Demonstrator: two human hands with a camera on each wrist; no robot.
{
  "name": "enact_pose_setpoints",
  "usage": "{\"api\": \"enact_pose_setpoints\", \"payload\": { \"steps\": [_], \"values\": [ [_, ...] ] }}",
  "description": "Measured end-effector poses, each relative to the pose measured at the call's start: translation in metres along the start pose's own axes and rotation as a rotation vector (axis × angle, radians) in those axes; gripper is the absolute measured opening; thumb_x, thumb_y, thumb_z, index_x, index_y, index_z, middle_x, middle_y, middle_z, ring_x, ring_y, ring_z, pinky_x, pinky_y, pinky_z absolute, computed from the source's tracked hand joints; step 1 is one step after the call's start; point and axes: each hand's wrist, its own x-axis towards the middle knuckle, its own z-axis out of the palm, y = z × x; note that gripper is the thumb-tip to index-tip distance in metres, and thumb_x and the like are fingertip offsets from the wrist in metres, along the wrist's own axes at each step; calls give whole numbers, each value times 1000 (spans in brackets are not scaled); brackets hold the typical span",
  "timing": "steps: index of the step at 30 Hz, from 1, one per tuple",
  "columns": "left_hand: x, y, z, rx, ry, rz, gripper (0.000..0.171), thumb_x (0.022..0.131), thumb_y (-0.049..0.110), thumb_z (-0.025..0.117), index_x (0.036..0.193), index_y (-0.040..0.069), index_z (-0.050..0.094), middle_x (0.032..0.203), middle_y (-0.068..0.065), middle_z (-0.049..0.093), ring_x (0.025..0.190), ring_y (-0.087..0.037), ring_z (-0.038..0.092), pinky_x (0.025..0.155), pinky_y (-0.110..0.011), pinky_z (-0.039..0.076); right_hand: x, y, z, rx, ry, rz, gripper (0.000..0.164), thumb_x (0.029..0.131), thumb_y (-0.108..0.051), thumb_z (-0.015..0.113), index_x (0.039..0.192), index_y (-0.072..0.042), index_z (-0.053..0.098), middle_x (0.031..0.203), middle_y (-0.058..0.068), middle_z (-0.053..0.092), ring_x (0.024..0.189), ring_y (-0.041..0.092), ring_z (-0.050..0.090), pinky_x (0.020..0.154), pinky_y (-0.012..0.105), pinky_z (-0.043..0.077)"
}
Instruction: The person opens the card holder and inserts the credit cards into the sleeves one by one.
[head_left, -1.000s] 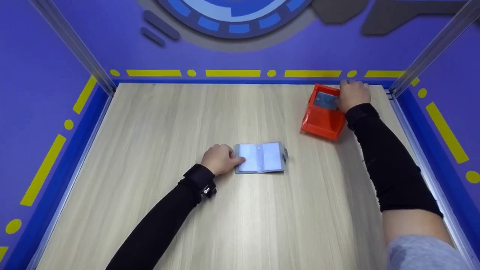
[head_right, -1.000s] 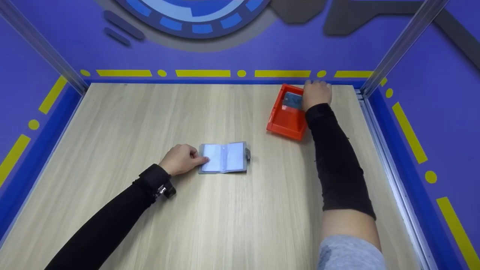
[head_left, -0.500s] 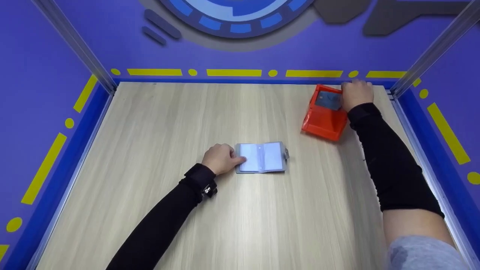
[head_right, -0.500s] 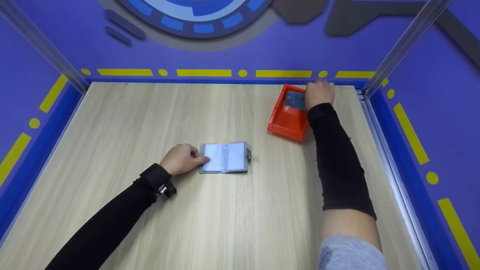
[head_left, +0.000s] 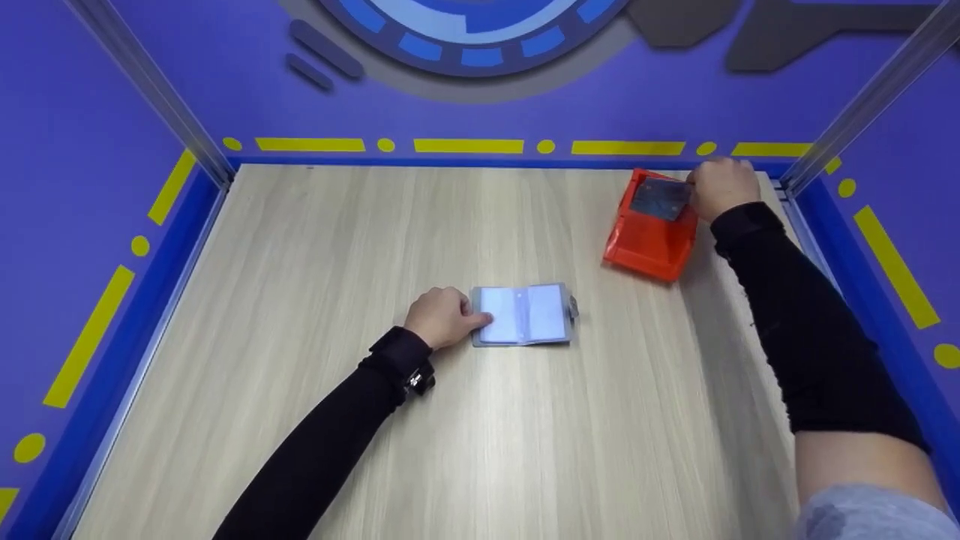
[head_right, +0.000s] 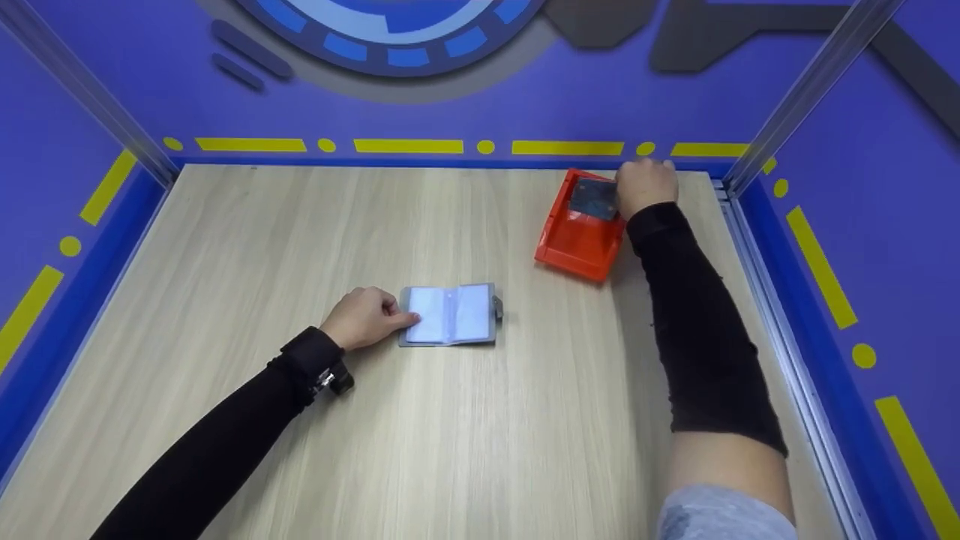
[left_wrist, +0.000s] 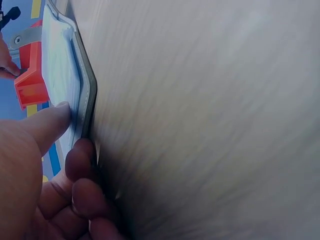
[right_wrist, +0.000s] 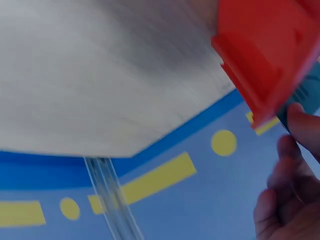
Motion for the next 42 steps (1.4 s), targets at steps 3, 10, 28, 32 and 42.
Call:
{"api": "enact_pose_setpoints", "payload": {
  "steps": [3, 10, 28, 32, 42],
  "values": [
    [1, 1, 0, -2, 7, 0, 54, 95, 53, 83, 61, 21, 56, 63, 9, 50, 63, -14, 49, 60, -31, 36, -7, 1, -16, 25, 20, -55, 20, 101, -1, 64, 106, 6, 82, 100, 32, 78, 91, 54, 70, 95, 71, 51],
    [3, -2, 2, -3, -16, 6, 57, 96, 54, 82, 59, 22, 53, 60, 10, 49, 63, -15, 49, 60, -31, 36, -29, -28, -43, 209, 55, -71, 21, 107, -3, 62, 109, 7, 80, 101, 31, 78, 89, 50, 71, 94, 67, 55],
    [1, -1, 4, -8, 5, -39, 54, 96, 55, 81, 62, 23, 54, 67, 8, 52, 69, -17, 53, 65, -33, 39, -95, -179, -30, 655, -205, -47, 24, 111, -16, 64, 125, -5, 80, 104, 14, 81, 83, 26, 68, 73, 34, 58],
    [1, 0, 4, -13, 15, -41, 54, 96, 55, 82, 62, 23, 54, 65, 8, 51, 69, -17, 53, 64, -33, 38, -107, -193, -14, 636, -275, -81, 20, 110, -18, 67, 118, -7, 82, 98, 11, 79, 85, 26, 68, 76, 37, 57],
    [-2, -1, 5, -21, 21, -35, 53, 96, 53, 82, 63, 22, 55, 66, 8, 51, 69, -16, 52, 64, -32, 37, -122, -200, 8, 483, -366, -100, 23, 108, -21, 70, 116, -4, 84, 87, 6, 70, 77, 21, 62, 67, 31, 47]
  ]
}}
